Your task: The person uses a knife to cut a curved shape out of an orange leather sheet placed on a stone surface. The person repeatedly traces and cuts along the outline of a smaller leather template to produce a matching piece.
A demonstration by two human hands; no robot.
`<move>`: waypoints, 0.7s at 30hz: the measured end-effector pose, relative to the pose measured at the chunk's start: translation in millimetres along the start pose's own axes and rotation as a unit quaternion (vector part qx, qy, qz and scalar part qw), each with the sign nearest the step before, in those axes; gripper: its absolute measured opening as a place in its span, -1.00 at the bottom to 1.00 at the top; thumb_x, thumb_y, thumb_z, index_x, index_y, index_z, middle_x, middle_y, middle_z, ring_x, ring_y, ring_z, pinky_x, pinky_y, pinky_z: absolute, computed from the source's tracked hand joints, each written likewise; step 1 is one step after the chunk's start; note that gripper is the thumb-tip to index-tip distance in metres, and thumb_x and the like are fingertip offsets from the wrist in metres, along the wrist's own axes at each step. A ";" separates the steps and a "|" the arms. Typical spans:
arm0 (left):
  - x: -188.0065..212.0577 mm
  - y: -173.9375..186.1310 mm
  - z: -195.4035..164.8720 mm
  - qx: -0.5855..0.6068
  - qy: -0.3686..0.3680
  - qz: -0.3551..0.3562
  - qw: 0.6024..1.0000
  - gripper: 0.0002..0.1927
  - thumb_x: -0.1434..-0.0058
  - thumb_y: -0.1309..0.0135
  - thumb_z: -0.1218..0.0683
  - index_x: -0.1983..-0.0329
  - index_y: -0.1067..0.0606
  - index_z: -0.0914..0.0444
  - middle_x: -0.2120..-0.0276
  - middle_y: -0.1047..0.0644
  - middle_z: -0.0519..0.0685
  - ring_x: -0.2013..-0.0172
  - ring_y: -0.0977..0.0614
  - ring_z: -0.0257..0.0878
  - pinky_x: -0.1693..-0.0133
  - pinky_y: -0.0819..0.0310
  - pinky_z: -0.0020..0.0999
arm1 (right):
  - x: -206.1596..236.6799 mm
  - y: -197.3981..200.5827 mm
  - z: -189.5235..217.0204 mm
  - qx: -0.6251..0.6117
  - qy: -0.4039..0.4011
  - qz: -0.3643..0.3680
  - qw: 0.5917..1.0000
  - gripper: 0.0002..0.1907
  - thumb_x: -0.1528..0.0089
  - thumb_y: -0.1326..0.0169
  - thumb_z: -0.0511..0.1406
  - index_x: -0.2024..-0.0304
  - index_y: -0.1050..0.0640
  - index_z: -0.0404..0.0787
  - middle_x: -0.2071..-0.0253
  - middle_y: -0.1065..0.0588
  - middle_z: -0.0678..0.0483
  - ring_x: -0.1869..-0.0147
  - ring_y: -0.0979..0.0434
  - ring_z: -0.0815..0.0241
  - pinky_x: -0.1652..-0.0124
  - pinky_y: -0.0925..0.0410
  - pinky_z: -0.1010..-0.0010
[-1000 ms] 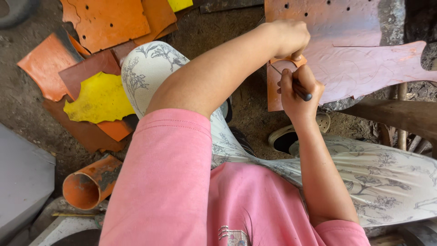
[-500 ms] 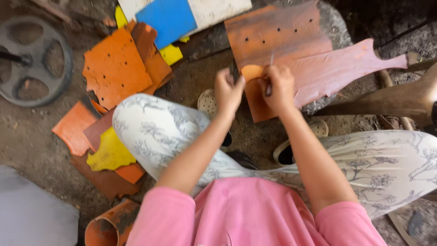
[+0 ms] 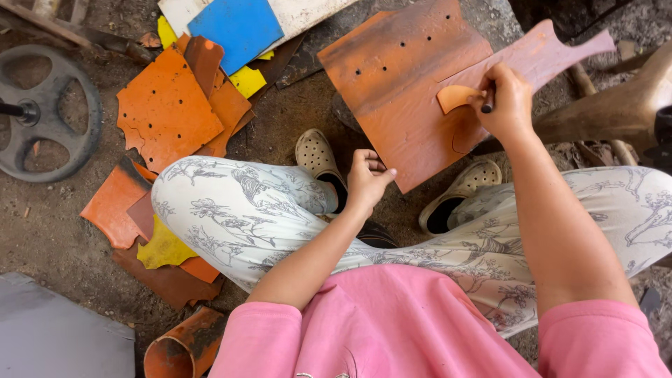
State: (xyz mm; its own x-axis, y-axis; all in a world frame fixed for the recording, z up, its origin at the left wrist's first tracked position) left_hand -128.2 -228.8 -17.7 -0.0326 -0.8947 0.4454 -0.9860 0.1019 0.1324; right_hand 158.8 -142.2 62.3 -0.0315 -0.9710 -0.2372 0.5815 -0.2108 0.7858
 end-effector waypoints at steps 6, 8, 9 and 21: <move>15.1 -13.6 9.2 -0.056 -0.012 0.100 0.993 -0.53 -0.13 -0.32 0.08 0.01 -0.37 0.33 0.20 -0.60 0.02 0.25 -0.67 -0.26 0.18 -0.59 -0.32 | 23.9 0.2 10.6 0.008 0.035 -0.010 0.999 -0.70 -0.18 -0.36 -0.47 0.22 -0.45 -0.26 0.14 -0.48 -0.11 0.07 -0.49 -0.18 0.08 -0.38 0.10; 9.4 -9.1 7.0 -0.086 -0.012 0.074 0.994 -0.57 -0.17 -0.32 0.01 0.03 -0.45 0.31 0.18 -0.63 0.03 0.21 -0.67 -0.25 0.14 -0.59 -0.31 | 32.1 5.5 4.4 0.027 0.021 -0.023 0.999 -0.70 -0.18 -0.37 -0.46 0.22 -0.45 -0.26 0.10 -0.49 -0.11 0.01 -0.48 -0.19 0.03 -0.37 0.08; 2.4 -3.4 4.2 -0.066 0.000 0.034 0.997 -0.57 -0.16 -0.31 0.02 0.03 -0.45 0.31 0.16 -0.62 0.03 0.18 -0.65 -0.25 0.12 -0.58 -0.31 | 34.9 8.1 1.5 0.047 0.028 -0.039 0.998 -0.69 -0.16 -0.37 -0.46 0.22 -0.45 -0.25 0.08 -0.51 -0.10 -0.03 -0.47 -0.20 -0.01 -0.36 0.08; -68.1 47.1 -51.6 0.088 -0.092 -0.188 0.974 -0.73 -0.27 -0.18 0.15 0.01 -0.45 0.30 0.10 -0.47 -0.05 0.11 -0.56 -0.32 0.03 -0.53 -0.41 | 36.8 1.6 -21.1 0.075 0.013 -0.054 0.996 -0.73 -0.23 -0.35 -0.50 0.23 -0.46 -0.25 0.17 -0.53 -0.07 0.00 -0.45 -0.15 -0.05 -0.34 0.11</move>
State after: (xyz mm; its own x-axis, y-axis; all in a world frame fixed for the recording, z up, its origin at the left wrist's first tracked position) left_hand -163.9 -140.7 3.9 0.3236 -0.9187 0.2265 -0.9461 -0.3101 0.0939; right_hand 175.7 -175.9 42.8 -0.0649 -0.9385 -0.3391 0.4483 -0.3310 0.8303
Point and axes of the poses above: each hand's wrist, its own x-axis away from the middle knuckle, its own y-axis out of the back of the hand, z = x × y, the point moved 4 cm from there along -x, towards the middle knuckle
